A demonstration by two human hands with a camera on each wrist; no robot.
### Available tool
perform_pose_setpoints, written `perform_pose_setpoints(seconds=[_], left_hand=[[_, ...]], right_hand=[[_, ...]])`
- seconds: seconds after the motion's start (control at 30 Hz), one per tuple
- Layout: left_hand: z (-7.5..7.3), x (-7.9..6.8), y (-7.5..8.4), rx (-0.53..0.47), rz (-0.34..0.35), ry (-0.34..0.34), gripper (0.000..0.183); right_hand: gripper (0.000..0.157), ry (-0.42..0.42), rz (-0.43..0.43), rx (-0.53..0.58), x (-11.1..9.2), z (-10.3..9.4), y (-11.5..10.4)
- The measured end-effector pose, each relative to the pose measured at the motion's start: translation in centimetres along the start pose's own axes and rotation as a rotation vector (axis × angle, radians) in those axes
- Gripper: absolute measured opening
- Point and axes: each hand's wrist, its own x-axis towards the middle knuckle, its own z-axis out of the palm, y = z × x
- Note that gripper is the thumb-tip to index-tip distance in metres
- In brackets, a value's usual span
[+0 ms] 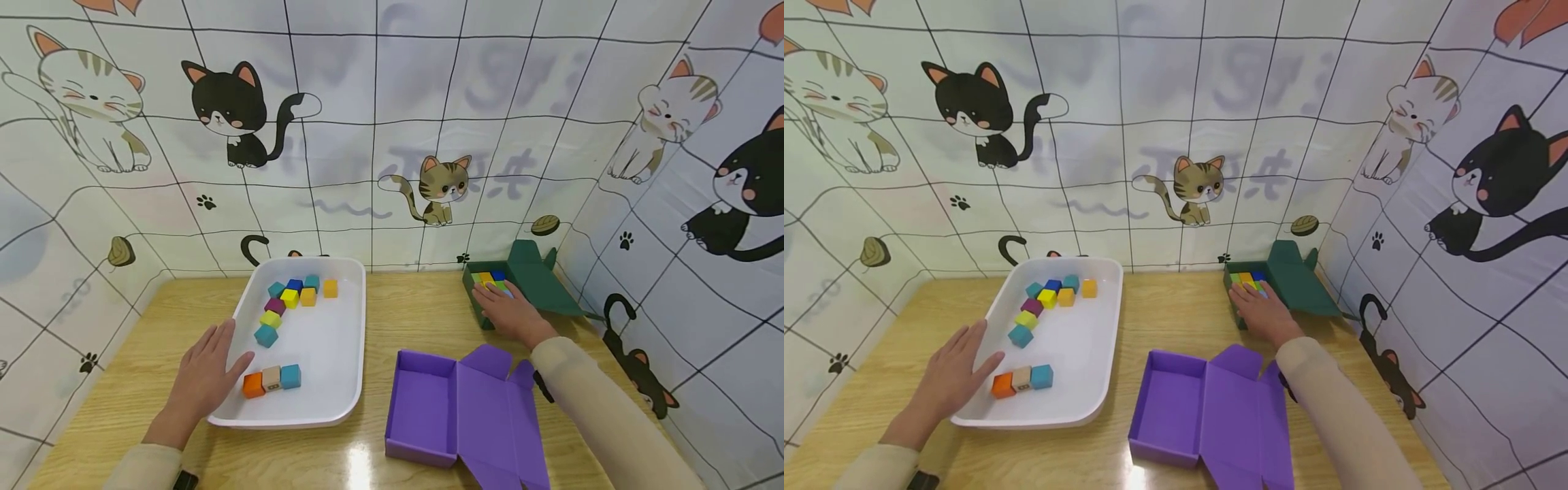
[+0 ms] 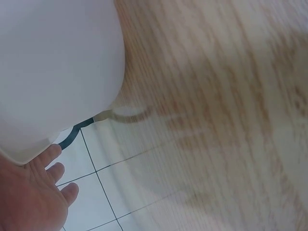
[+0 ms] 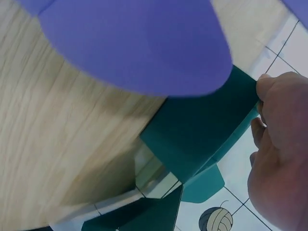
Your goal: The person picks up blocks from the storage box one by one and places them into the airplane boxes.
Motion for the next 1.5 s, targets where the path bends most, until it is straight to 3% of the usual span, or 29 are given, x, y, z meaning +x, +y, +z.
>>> perform_pose_setpoints(seconds=[0.13, 0.27, 0.43, 0.6, 0.73, 0.87, 1.03, 1.27, 1.5], left_hand=[[0.0, 0.0, -0.1, 0.002, 0.001, 0.003, 0.085], [-0.1, 0.0, -0.2, 0.001, 0.001, 0.008, 0.085], [-0.1, -0.1, -0.4, -0.01, -0.008, 0.009, 0.086], [-0.1, 0.0, -0.6, -0.013, -0.007, 0.016, 0.086], [-0.1, 0.0, -0.6, -0.011, -0.005, 0.012, 0.086], [-0.1, -0.2, -0.4, -0.01, -0.008, -0.002, 0.086], [-0.2, -0.3, -0.2, -0.012, -0.006, -0.003, 0.086], [-0.2, -0.2, -0.1, -0.017, -0.006, -0.005, 0.085], [-0.2, -0.2, 0.3, -0.029, -0.006, -0.006, 0.085]], right_hand=[[0.05, 0.005, 0.025, 0.05, 0.4, 0.1, -0.3], [0.041, 0.076, 0.023, 0.121, 1.0, -1.1, -1.4], [0.03, 0.117, -0.072, 0.199, 1.1, -3.8, -4.7], [0.029, 0.008, -0.217, 0.245, 0.9, -4.7, -8.4], [0.017, -0.072, -0.281, 0.302, 1.2, -4.4, -9.9], [0.006, -0.077, -0.302, 0.312, 1.5, -4.1, -10.2], [0.005, -0.098, -0.282, 0.312, 2.1, -4.2, -10.5], [0.006, -0.005, -0.287, 0.263, 3.6, -4.2, -10.6], [0.005, 0.024, -0.215, 0.213, 5.1, -4.1, -10.4]])
